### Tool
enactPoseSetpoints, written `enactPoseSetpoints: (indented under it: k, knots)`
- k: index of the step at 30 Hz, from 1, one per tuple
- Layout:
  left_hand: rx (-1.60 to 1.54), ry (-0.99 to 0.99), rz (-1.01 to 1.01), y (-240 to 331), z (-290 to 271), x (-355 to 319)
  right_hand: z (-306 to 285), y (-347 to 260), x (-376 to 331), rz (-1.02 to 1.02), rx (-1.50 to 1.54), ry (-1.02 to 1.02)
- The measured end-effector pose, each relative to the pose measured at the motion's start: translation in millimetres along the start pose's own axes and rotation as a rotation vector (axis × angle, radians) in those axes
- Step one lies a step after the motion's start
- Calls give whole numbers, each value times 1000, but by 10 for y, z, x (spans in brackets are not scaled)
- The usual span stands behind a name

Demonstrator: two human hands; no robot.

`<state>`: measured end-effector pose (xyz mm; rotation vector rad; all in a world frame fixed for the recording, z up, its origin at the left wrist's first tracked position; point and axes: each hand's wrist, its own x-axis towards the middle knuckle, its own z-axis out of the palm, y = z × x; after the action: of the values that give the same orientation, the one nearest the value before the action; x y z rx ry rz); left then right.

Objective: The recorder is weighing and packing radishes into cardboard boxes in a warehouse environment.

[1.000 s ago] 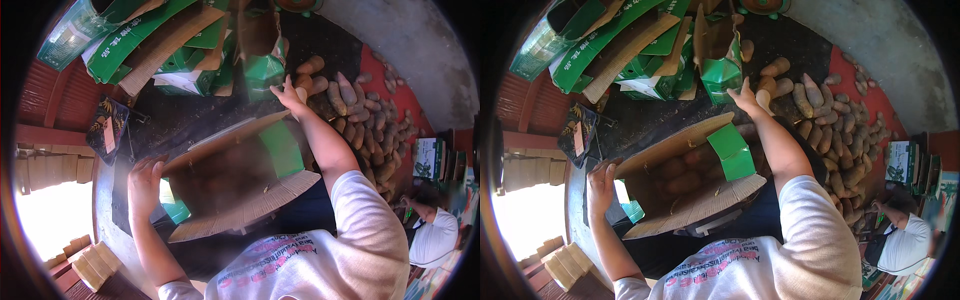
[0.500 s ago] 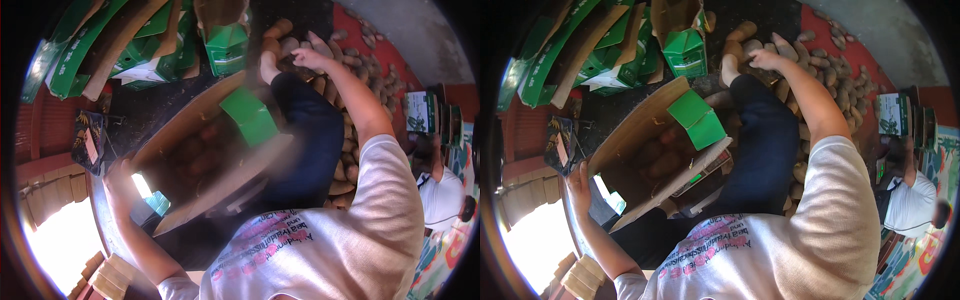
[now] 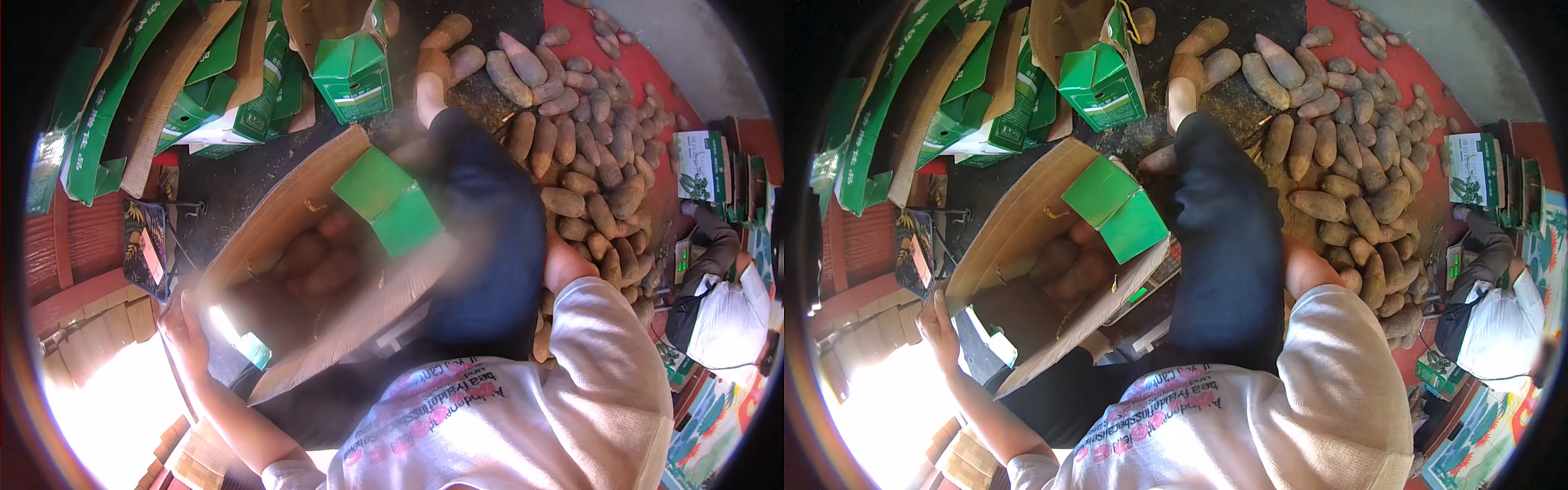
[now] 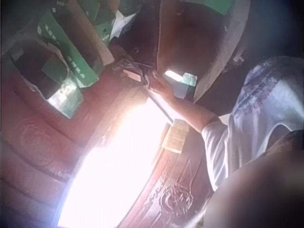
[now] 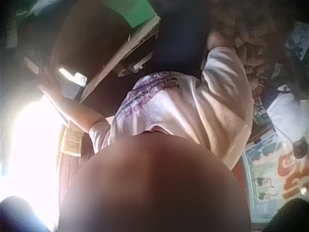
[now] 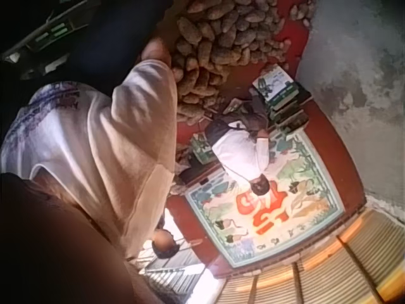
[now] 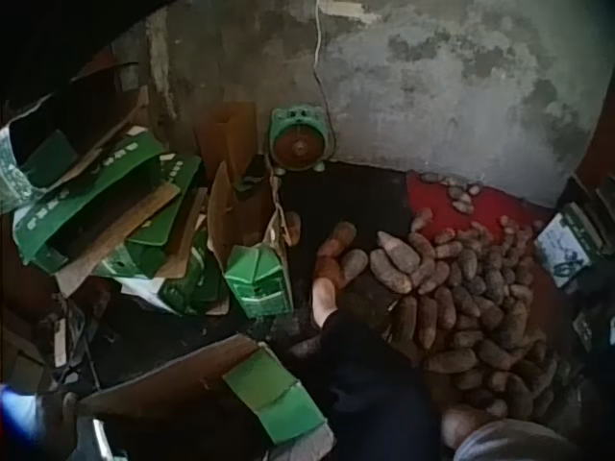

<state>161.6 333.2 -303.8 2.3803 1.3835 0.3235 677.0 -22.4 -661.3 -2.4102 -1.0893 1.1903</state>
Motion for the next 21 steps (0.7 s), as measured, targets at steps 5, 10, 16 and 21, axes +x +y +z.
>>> enactPoseSetpoints:
  k: [5, 10, 16, 21]
  knots:
    - [45, 21, 41, -54, 25, -29, 21, 42, 168, 67, -42, -18]
    - [30, 26, -21, -60, 66, -33, 94, 257, 39, 142, -82, -45]
    - [43, 27, -15, -166, 69, -32, 286, 294, -324, 237, -137, -71]
    - [38, 26, 77, -223, 76, -29, -13, 416, -208, 335, -190, -74]
